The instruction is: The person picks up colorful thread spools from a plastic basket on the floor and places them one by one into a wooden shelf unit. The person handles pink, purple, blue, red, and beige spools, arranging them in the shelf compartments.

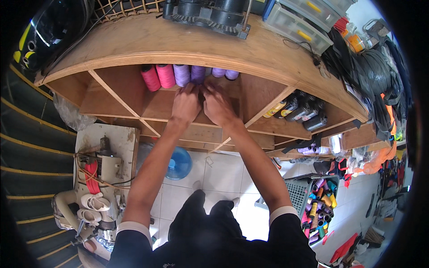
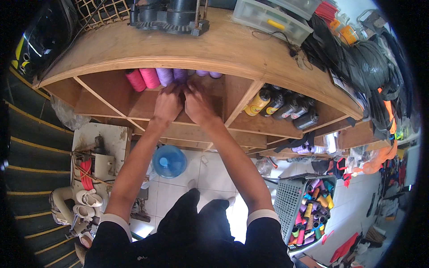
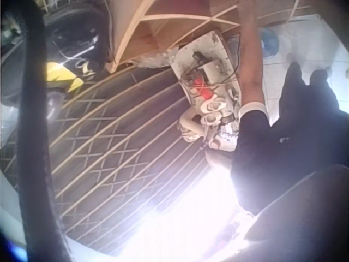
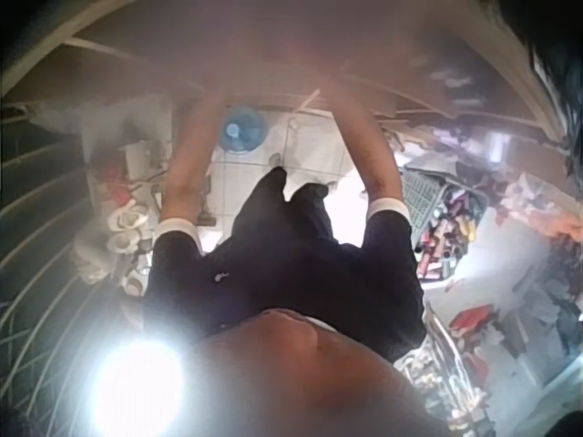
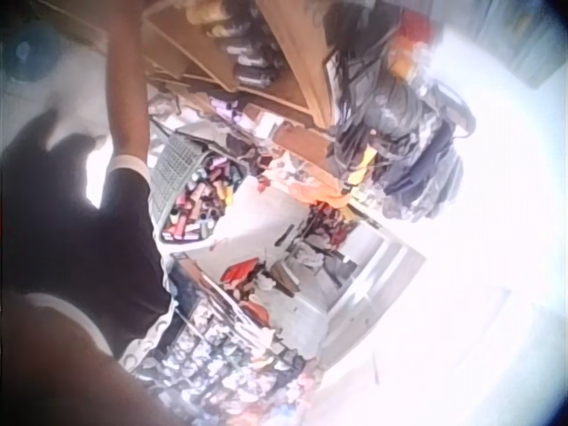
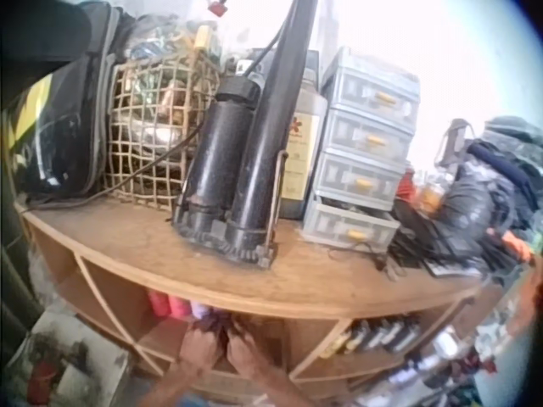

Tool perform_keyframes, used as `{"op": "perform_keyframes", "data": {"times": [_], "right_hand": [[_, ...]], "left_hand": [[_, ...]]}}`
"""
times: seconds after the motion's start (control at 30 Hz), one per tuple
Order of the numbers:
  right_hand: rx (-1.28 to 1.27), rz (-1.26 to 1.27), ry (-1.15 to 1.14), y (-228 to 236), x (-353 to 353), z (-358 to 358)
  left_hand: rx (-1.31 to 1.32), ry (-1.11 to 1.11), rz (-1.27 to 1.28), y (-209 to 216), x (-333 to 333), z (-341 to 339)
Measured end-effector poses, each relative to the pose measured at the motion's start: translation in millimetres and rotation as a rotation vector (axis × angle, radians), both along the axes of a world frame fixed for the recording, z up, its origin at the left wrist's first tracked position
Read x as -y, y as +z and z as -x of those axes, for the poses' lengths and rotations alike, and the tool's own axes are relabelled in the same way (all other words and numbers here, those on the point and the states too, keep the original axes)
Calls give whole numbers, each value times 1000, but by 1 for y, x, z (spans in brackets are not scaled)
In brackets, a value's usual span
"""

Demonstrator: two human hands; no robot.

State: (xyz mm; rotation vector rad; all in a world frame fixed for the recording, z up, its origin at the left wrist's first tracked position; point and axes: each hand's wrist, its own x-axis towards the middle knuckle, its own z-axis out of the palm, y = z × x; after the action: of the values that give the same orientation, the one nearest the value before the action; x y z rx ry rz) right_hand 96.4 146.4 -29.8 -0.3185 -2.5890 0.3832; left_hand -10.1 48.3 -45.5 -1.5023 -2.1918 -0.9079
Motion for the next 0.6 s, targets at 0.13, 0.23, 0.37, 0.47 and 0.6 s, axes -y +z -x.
{"op": "perform_keyframes", "data": {"times": [0.13,0.23,0.37,0.47,0.6], "right_hand": [[-125,-72,14,-11,-2,6],[-89,-107,2,-4,0,7],[-56,-78,-19,-4,-3,3],[-47,-97,-28,3,-3,-3],[-18,-142,-26,4,-3,2]], "left_hand": [[3,4,28,6,0,-5],[6,0,82,5,1,-3],[40,6,80,8,1,-10],[66,-3,77,11,2,-14],[79,-7,77,6,1,-10]]}}
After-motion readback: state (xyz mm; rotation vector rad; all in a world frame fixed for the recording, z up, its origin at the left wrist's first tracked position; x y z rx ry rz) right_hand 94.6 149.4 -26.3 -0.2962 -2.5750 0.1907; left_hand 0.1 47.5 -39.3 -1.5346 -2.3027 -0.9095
